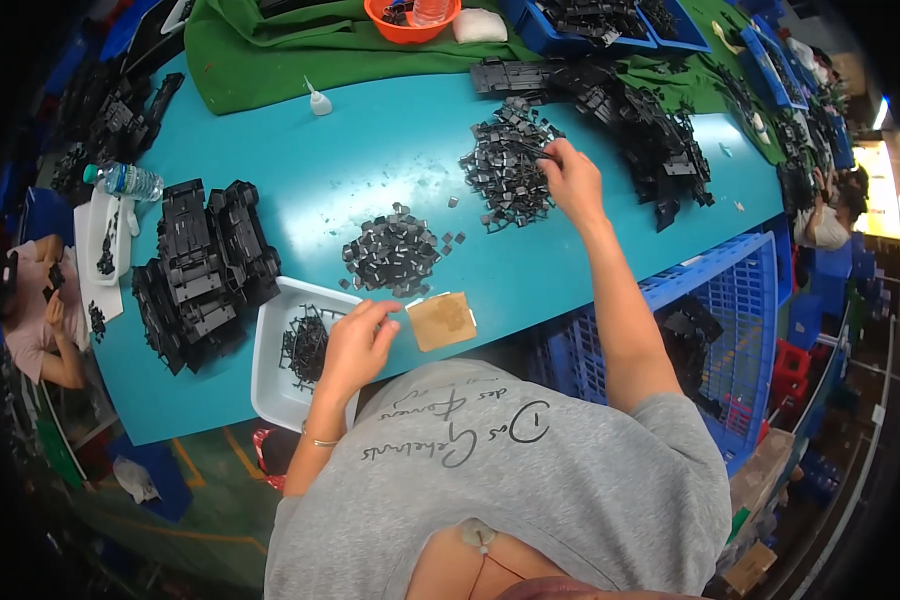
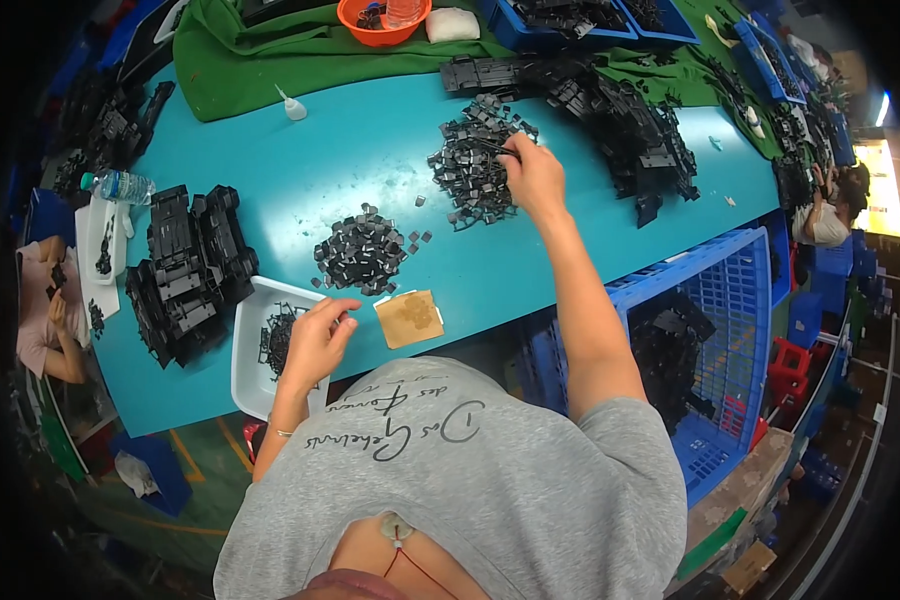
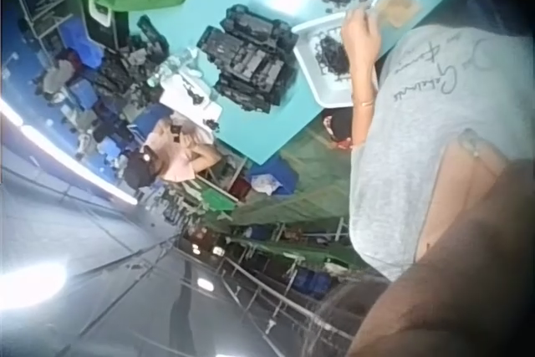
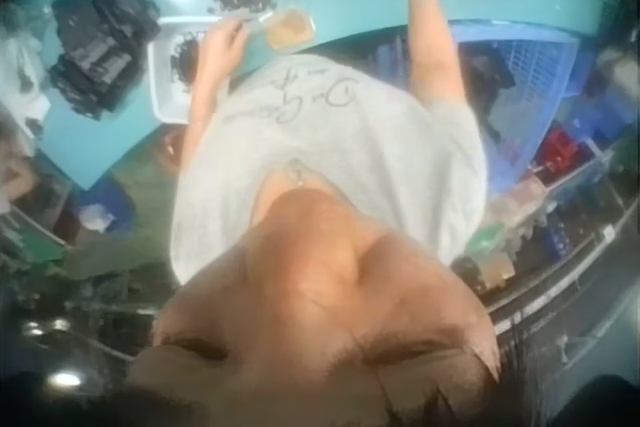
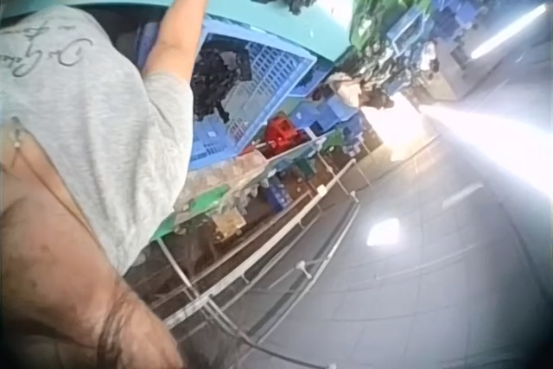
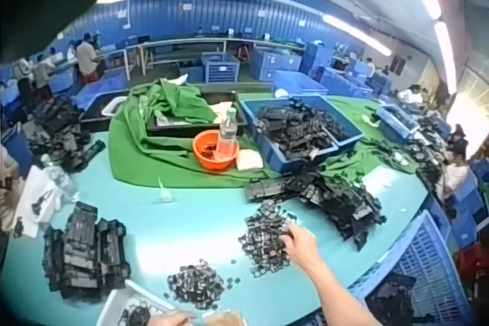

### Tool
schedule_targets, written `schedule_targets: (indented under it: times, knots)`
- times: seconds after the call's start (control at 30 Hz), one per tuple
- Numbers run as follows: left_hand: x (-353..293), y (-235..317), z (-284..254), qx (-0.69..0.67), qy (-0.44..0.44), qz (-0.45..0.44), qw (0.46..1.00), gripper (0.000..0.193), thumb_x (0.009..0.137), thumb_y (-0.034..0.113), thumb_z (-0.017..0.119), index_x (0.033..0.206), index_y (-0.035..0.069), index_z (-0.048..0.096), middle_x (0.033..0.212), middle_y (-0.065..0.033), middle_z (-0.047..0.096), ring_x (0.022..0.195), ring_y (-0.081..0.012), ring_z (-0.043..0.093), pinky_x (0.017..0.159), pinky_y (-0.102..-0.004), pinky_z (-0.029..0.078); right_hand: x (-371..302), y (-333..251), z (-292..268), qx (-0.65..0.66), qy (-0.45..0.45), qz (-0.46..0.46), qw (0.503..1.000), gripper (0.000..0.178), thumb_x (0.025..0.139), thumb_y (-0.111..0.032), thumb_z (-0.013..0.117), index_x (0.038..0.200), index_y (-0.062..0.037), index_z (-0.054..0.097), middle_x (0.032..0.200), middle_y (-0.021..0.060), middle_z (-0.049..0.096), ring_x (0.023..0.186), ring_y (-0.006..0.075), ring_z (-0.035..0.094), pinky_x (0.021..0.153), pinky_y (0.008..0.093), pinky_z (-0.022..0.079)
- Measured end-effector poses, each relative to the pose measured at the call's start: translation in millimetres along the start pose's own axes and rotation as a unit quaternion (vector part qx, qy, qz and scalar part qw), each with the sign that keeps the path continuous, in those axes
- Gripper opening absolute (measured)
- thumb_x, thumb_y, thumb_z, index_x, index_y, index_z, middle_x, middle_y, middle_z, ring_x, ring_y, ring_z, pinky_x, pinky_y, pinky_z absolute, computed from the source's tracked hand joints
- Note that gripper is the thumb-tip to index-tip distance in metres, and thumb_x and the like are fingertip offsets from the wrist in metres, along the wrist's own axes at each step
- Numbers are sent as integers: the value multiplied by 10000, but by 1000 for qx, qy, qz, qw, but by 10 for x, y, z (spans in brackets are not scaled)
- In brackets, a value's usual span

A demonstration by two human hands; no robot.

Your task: The person repeatedly picks up small plastic components from a tray and the table, snapping the pieces together by hand.

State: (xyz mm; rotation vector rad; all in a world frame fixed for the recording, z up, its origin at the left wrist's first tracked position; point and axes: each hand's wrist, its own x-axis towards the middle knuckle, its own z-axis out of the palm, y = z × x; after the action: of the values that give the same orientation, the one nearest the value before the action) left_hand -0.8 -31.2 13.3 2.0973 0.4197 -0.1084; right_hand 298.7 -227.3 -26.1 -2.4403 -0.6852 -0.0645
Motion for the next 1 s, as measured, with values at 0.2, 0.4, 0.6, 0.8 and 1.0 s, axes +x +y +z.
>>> schedule_targets:
  times: [0.2,0.4,0.6,0.8,1.0]
  knots:
    - [265,177,-64,-65,89,64,992,237,763,79,588,993,22,594,766,-85,541,650,-176,542,587,-268,434,-363,-650,-355,329,-260,63,906,142,747,-15,619,880,-15,570,699,16,576,648,77,552,574,210,437]
    - [491,384,-52,-67,13,85,994,272,774,128,611,1018,10,587,819,-104,612,684,-202,587,613,-283,460,-666,-1317,-241,297,-382,-76,872,251,737,-16,633,980,-12,569,814,58,634,733,122,605,648,248,472]
    - [341,165,80,-289,40,-50,955,169,845,107,565,955,-19,587,732,-25,617,641,-46,537,548,-212,425,-854,-1452,-12,269,-274,-8,923,277,723,-107,660,976,-30,578,768,75,624,625,145,560,583,269,452]
    - [227,187,-26,-150,-39,-25,988,200,851,194,542,796,5,575,678,-103,631,623,-172,636,558,-267,461,-846,-1479,4,94,-326,-150,929,125,761,-143,564,797,-33,613,679,154,574,613,312,561,556,377,431]
    - [166,147,18,-177,-86,6,980,330,903,251,443,703,1,521,590,-88,537,556,-154,535,507,-304,402,-796,-1527,-50,142,-452,-258,842,124,783,-124,540,784,-12,593,662,109,591,585,279,568,539,353,428]
